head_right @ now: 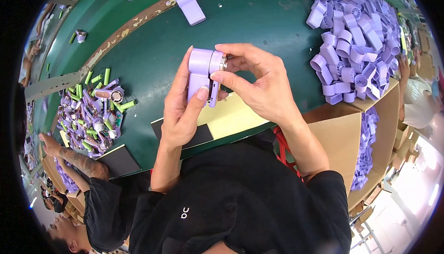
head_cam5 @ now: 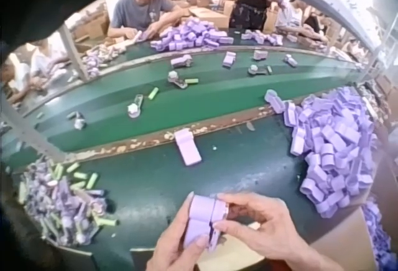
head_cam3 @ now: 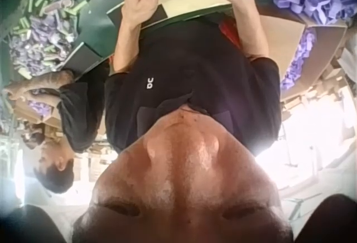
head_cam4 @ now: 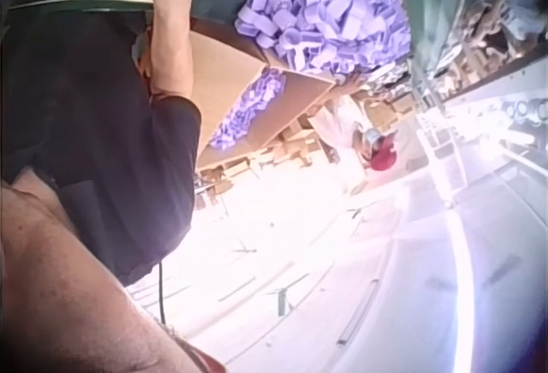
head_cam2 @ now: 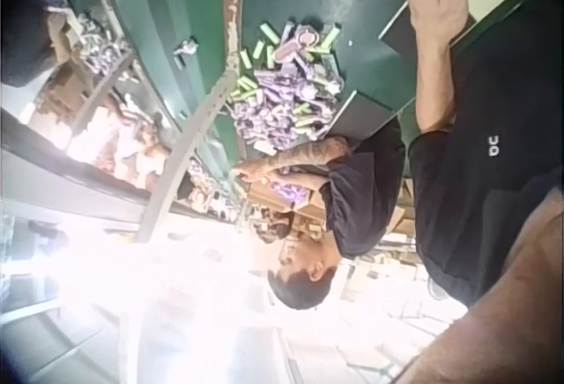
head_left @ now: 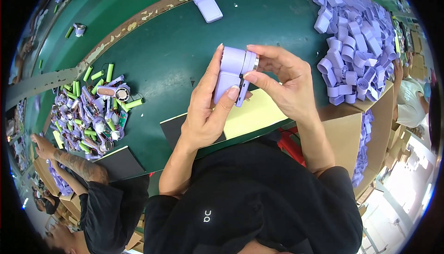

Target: The person assembles small handheld electronic fans by hand, inserting a motor assembly and a battery into a fan housing, then closing the housing with a housing cover.

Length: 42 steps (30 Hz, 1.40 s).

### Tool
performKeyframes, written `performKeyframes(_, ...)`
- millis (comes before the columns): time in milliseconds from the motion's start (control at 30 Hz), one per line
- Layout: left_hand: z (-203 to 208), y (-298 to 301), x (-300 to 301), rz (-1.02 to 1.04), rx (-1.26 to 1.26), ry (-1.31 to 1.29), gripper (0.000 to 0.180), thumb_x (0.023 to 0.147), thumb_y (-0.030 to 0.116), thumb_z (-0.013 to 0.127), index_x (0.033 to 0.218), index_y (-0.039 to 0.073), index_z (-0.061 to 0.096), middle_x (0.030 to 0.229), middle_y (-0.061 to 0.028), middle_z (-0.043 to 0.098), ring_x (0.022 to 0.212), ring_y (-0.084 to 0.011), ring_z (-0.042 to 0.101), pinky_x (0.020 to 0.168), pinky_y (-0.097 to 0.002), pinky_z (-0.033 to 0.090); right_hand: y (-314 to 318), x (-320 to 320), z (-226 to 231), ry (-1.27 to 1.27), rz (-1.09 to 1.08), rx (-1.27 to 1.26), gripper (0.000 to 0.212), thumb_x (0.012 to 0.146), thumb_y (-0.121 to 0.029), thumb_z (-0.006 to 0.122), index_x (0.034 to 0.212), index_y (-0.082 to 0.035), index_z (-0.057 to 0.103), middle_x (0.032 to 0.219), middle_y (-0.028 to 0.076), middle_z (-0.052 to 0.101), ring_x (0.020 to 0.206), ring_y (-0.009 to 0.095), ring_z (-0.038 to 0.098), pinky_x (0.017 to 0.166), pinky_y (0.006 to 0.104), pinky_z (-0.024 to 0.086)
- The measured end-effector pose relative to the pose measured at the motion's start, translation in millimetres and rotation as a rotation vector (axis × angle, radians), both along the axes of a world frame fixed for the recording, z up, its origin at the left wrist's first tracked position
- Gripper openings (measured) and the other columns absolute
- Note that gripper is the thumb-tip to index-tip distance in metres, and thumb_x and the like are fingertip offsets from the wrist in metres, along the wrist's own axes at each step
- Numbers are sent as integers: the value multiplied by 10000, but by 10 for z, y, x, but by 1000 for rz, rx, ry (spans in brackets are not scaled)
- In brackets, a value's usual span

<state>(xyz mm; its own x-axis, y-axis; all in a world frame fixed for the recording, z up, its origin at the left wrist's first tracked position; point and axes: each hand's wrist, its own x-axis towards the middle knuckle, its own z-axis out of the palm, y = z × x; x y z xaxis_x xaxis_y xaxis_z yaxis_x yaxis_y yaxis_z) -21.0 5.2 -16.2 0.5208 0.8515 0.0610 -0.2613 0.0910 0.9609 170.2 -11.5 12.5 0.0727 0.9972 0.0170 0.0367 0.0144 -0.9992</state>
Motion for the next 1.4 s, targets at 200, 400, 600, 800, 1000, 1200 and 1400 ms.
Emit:
performKeyframes(200, 41, -41, 24, -12, -48, -7, 722, 1056, 70, 528, 1661, 1, 140, 1365, -179, 584, 913, -205, 707, 841, -356, 583, -8, -36, -3, 22, -19, -22, 398, 897, -29, 802, 1280, 2, 695, 1061, 77, 738, 962, 147, 708, 918, 338, 572)
performKeyframes(400, -33, -63, 68, -22, -138, -46, 738, 1047, 72, 556, 1662, 8, 154, 1354, -174, 586, 914, -193, 699, 818, -343, 576, -12, 5, -51, -31, -2, -35, 376, 912, -68, 794, 1268, 5, 698, 1054, 89, 737, 958, 151, 705, 911, 333, 568)
performKeyframes(600, 14, -142, 112, -226, -263, -142, 695, 1054, 119, 566, 1637, -13, 210, 1252, -152, 614, 872, -178, 660, 765, -322, 554, 247, 43, 11, -111, -42, 190, 274, 1002, -250, 696, 1075, 12, 727, 826, 81, 698, 770, 171, 676, 741, 326, 543)
performKeyframes(800, 0, -165, 117, -65, -202, -54, 568, 985, 100, 674, 1474, -63, 436, 1193, -174, 654, 992, -258, 712, 867, -365, 566, 321, -2, 132, -450, -55, 241, 442, 994, -274, 661, 662, 10, 592, 569, 100, 512, 515, 235, 508, 493, 364, 366)
performKeyframes(1000, 144, -181, 155, 116, 350, 450, 407, 884, 88, 757, 1213, -101, 610, 972, -230, 716, 882, -373, 730, 779, -396, 581, 313, -110, 117, -558, -135, 281, 420, 934, -212, 675, 597, -5, 535, 515, 95, 476, 441, 258, 436, 441, 383, 314)
performKeyframes(1200, 113, -151, 184, 55, 348, 511, 481, 906, 104, 750, 1299, -107, 572, 1033, -248, 707, 879, -401, 730, 744, -410, 583, 323, -92, 21, -634, -186, 257, 455, 942, -255, 664, 572, -28, 525, 493, 89, 473, 423, 265, 440, 433, 387, 316)
performKeyframes(1400, 52, -138, 170, 119, 423, 493, 519, 912, 110, 749, 1329, -122, 546, 944, -228, 677, 820, -394, 714, 718, -438, 576, 350, -131, 96, -577, -158, 114, 493, 967, -297, 634, 562, -30, 541, 481, 100, 483, 419, 274, 452, 437, 395, 320)
